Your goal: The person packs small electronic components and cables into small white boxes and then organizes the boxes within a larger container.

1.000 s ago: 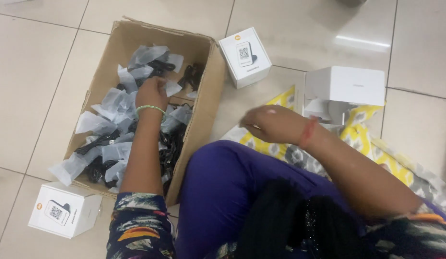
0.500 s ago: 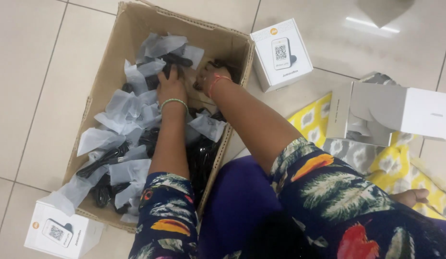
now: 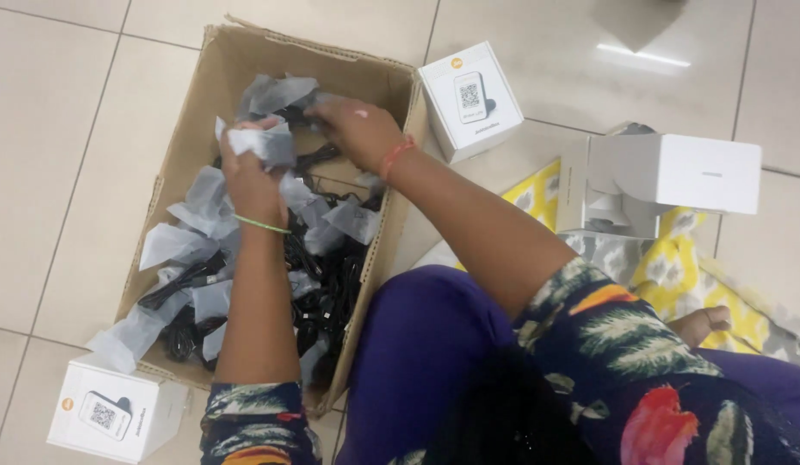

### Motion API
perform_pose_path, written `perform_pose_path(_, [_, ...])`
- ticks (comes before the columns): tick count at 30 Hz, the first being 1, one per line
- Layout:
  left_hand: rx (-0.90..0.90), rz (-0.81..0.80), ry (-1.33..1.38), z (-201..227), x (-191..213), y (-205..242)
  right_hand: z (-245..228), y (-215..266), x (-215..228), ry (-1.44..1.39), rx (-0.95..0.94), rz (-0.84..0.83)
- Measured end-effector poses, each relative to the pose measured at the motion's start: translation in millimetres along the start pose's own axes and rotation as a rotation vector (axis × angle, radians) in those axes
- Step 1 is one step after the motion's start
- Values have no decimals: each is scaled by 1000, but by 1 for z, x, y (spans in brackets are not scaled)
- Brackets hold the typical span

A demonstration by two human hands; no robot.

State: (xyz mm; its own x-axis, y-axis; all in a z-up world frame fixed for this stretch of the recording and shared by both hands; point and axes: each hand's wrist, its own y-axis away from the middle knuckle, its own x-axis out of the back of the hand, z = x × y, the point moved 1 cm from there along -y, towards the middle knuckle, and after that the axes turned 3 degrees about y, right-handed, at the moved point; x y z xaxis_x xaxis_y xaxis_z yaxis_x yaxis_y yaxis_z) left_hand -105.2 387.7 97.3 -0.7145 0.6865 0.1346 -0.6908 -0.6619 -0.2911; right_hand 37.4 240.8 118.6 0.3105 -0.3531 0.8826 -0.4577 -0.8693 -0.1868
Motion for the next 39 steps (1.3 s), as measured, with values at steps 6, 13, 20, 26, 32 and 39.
perform_pose_path(6, [554,-174,1144,120,-63,39,-6,144,152,-996,-423,57])
perform_pose_path(13, [775,-641,985,143,-238,150,70,371,220,-747,-745,-304])
perform_pose_path(20, [762,-917,396,127,-339,232,140,427,166,99,-584,-96])
perform_pose_path(26, [869,-773,281,70,-351,247,202,406,119,432,-419,111])
perform_pose_path(32, [878,-834,354,78,-348,234,240,410,78,416,-457,-23])
perform_pose_path(39, [827,-887,440,44,-366,240,179,394,177,-423,-616,-275])
